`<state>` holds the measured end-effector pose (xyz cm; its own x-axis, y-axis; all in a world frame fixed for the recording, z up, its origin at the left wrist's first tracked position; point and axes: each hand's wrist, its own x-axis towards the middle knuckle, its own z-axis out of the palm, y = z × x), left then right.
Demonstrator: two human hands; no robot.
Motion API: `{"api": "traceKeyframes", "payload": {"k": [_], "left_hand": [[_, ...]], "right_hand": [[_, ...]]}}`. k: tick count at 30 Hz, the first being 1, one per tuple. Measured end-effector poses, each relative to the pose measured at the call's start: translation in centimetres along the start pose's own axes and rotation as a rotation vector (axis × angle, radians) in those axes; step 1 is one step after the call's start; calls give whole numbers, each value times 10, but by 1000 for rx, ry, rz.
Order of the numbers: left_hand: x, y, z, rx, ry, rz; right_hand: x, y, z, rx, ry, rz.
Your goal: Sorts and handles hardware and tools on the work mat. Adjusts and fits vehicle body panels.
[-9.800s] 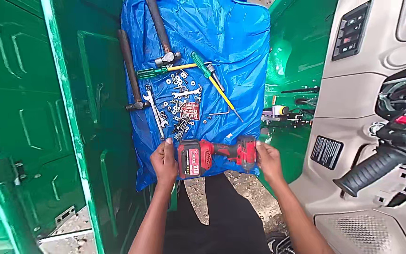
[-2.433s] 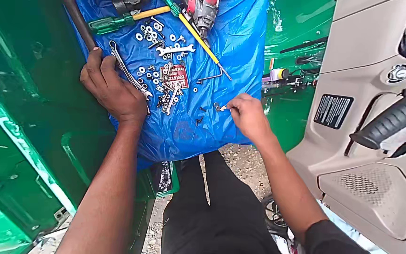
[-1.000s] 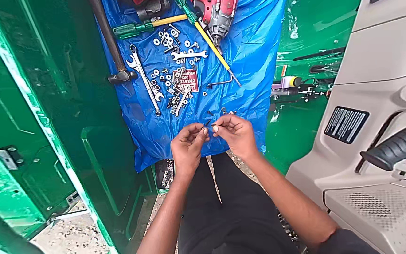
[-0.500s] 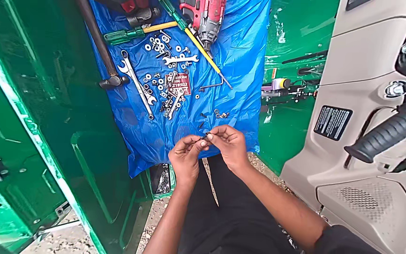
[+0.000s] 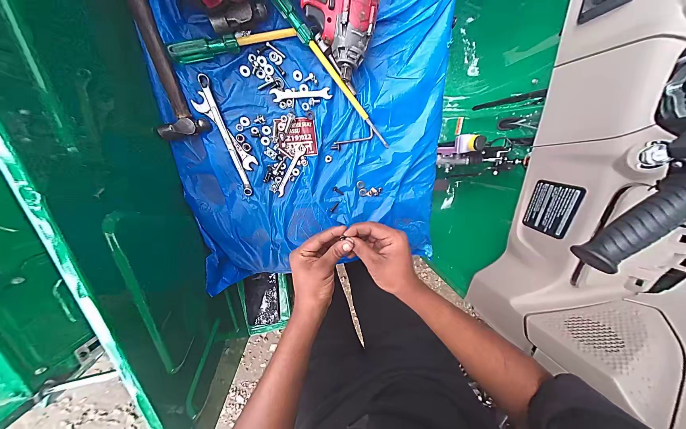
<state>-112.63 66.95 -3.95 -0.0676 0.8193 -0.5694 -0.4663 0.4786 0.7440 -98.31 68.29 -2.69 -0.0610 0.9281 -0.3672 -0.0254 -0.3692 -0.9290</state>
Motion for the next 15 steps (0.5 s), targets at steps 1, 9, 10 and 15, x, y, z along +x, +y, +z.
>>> {"api": "traceKeyframes", "payload": {"k": [1, 9, 10, 15], "left_hand": [[-1, -1, 0, -13, -1, -5], [-41, 14, -2, -51, 189, -236], [-52, 13, -5, -46, 188, -233], [-122, 8, -18, 16, 204, -178]], "right_hand": [[1, -1, -5, -11, -46, 3], [56, -11, -83, -897, 6, -260], [63, -13, -88, -945, -64, -271], [86, -7, -94, -1005, -296, -298]]}}
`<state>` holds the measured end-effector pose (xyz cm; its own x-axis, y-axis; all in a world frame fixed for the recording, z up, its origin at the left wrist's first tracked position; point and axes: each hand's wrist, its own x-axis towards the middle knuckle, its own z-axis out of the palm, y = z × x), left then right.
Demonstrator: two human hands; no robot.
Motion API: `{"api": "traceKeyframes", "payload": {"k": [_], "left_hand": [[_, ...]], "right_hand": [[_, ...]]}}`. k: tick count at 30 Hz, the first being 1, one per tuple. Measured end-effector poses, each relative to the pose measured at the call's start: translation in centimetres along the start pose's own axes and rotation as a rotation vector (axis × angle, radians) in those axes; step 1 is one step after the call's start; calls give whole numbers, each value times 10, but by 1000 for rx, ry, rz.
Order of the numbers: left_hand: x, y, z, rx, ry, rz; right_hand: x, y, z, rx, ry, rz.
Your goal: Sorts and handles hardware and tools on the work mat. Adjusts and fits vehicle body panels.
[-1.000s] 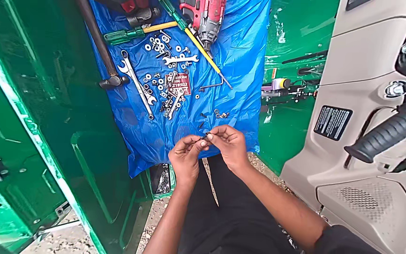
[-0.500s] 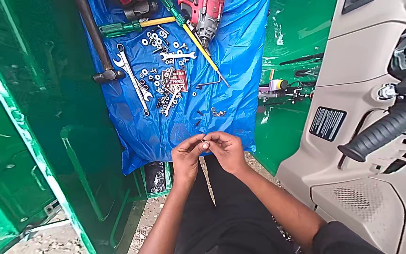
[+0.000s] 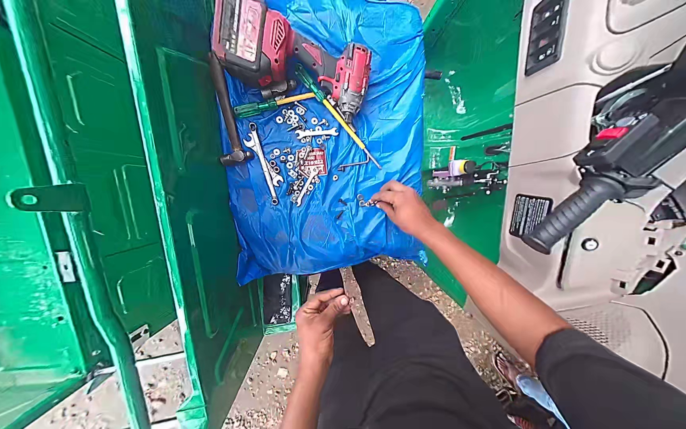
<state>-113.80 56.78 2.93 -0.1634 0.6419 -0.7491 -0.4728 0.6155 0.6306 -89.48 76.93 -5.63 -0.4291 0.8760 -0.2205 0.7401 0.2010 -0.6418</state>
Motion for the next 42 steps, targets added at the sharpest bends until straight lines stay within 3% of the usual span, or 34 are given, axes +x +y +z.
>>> {"api": "traceKeyframes", "payload": {"k": [6, 10, 13, 15, 20, 24, 29, 32, 37, 40, 42], "left_hand": [[-74, -23, -22, 79, 16, 59], [-117, -32, -44, 111, -34, 141], [-145, -44, -66, 113, -94, 170], [-156, -48, -76, 193, -151, 240], [-220, -36, -79, 353, -291, 527], [-254, -46, -65, 434, -317, 575], [-285, -74, -31, 488, -444, 548], [-307, -81, 7, 513, -616, 581], [-333, -92, 101, 393, -897, 483], [-335, -113, 170, 240, -974, 400], [-337, -132, 211, 163, -930, 353]], "right_hand": [[-3, -12, -12, -4, -45, 76], [-49, -63, -29, 355, 304, 259], [-122, -110, -24, 976, 459, 349], [-177, -136, -17, 1152, 484, 368], [-336, -192, 28, 1064, 215, 417], [-459, -235, 36, 919, 128, 466], [-564, -245, 24, 952, 312, 510], [-602, -230, 19, 1069, 518, 531], [-649, -217, -15, 1511, 874, 455], [-674, -198, -33, 1490, 919, 429], [-692, -180, -39, 1427, 921, 438]]}}
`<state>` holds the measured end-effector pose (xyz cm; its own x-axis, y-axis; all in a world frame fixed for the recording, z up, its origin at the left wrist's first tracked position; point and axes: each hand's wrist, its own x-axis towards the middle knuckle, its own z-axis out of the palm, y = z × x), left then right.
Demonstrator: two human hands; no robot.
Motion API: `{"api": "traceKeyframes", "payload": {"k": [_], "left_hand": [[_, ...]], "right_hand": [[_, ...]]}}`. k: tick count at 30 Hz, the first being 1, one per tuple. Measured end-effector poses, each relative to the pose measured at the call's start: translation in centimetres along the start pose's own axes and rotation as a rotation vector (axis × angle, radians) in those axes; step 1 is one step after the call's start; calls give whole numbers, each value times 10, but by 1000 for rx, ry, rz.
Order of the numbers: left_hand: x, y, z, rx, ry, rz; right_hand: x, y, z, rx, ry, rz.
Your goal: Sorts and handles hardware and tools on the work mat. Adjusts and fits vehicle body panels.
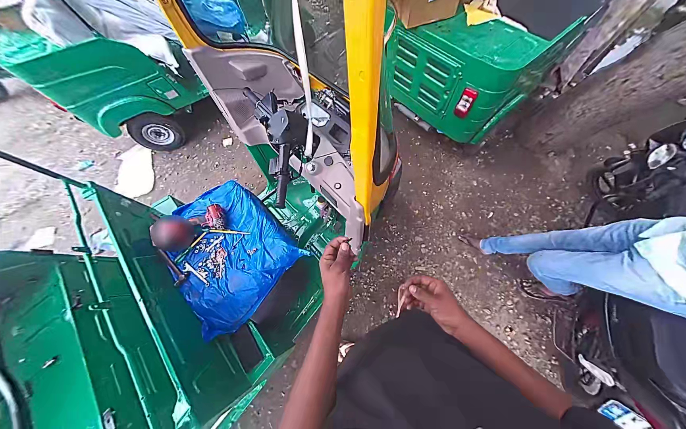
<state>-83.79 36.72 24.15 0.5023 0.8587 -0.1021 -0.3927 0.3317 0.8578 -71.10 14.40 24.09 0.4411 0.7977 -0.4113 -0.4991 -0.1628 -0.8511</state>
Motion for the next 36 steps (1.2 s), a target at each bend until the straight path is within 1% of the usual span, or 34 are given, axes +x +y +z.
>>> {"api": "traceKeyframes", "payload": {"k": [2, 4, 7, 9, 11, 14, 16, 18, 23, 25, 31, 36], "left_hand": [[22, -12, 24, -26, 80, 12], [34, -22, 38, -41, 141, 38], [43, -34, 54, -59, 213, 39], [44, -35, 62, -63, 264, 35], [45, -34, 71, -80, 308, 38], [45, -31, 79, -178, 334, 8], [42, -30, 79, -223, 340, -22], [43, -33, 82, -200, 367, -39], [43, -30, 79, -133, 471, -39], [45, -31, 82, -97, 483, -33], [49, -23, 65, 44, 390, -4], [48, -10, 56, 385, 240, 132]], "right_hand": [[5, -13, -25, -18, 4, -16], [11, -28, -56, -36, 4, -17], [25, -42, -106, -79, 28, -18], [38, -49, -133, -127, 29, 7], [53, -61, -156, -169, 12, 25], [78, -84, -172, -256, -40, 21], [95, -94, -175, -326, -85, 1], [110, -103, -179, -373, -94, -18], [140, -104, -169, -374, -23, -56], [148, -103, -164, -352, -11, -67], [167, -99, -129, -276, -43, -111], [188, -88, -97, -190, -79, -83]]}}
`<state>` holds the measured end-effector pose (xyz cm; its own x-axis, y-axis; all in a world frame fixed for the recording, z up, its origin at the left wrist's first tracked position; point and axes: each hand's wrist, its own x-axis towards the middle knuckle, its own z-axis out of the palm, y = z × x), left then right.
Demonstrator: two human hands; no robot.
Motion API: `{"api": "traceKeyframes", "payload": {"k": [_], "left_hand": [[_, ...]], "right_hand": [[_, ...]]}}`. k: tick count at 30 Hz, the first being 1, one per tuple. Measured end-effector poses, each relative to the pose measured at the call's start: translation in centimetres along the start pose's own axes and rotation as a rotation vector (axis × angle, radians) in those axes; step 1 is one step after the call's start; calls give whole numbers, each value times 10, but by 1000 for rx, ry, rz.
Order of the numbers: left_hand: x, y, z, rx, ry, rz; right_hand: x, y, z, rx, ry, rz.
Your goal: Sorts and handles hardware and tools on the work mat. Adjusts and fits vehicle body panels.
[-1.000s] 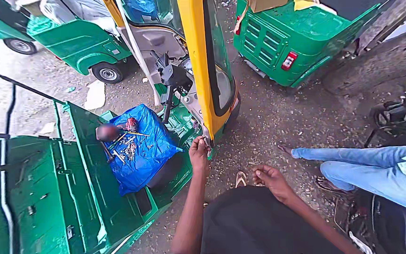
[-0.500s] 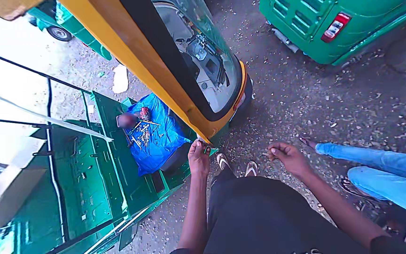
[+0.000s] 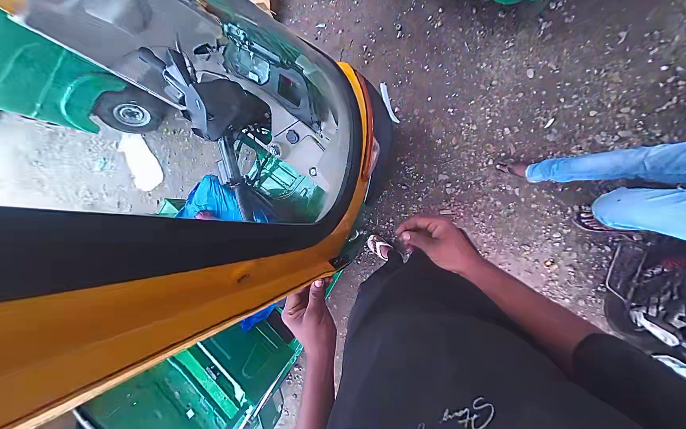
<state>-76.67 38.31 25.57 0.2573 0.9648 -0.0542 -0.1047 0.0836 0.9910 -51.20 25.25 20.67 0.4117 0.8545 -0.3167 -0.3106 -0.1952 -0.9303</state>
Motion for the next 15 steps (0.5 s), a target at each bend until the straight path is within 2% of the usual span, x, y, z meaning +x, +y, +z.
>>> {"api": "traceKeyframes", "payload": {"k": [2, 6, 10, 15], "left_hand": [[3, 2, 3, 76, -6, 37], [-3, 20, 11, 139, 58, -42], [-12, 24, 27, 143, 178, -129], [-11, 27, 35, 247, 242, -103]], "right_hand": [[18, 1, 9, 8, -13, 3], [36, 1, 23, 16, -84, 40], [62, 4, 10, 34, -121, 30], [103, 2, -30, -43, -184, 11]]}}
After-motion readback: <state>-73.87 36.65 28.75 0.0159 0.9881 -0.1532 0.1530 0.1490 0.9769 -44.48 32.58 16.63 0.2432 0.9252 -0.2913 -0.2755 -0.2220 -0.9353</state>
